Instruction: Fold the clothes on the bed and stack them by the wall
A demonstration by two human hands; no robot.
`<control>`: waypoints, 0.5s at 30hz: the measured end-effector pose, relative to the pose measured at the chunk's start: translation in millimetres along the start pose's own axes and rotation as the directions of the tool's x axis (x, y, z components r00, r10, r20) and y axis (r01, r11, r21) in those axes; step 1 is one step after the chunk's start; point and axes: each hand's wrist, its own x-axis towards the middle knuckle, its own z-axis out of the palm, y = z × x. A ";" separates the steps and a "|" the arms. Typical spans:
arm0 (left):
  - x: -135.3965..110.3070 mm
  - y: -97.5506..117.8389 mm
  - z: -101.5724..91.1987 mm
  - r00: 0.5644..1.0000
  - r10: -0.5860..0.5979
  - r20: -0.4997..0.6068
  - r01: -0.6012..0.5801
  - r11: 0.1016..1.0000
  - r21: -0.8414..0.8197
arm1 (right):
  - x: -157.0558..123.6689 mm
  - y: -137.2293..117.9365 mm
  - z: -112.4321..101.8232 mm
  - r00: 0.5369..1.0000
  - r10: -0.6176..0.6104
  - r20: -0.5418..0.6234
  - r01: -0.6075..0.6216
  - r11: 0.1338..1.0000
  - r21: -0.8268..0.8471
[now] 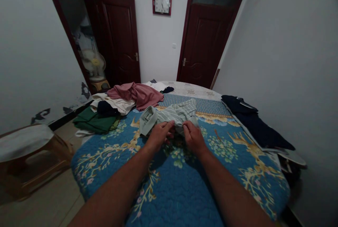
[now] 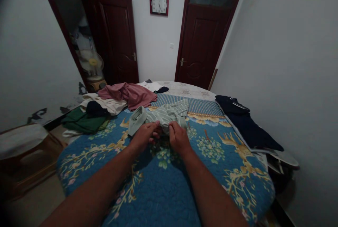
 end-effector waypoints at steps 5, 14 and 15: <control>0.7 4.7 -10.0 0.999 -0.031 0.020 0.033 0.995 -0.097 | -7.9 -13.0 8.7 0.971 -0.162 0.174 0.178 0.981 -0.081; 10.1 3.7 -20.9 0.993 -0.121 -0.018 0.114 0.970 -0.216 | -11.5 -14.2 14.5 0.933 -0.242 0.267 0.276 0.956 -0.099; 9.8 5.9 -21.8 0.996 -0.087 -0.026 0.077 0.963 -0.257 | -11.6 -14.2 14.7 0.928 -0.267 0.261 0.295 0.953 -0.071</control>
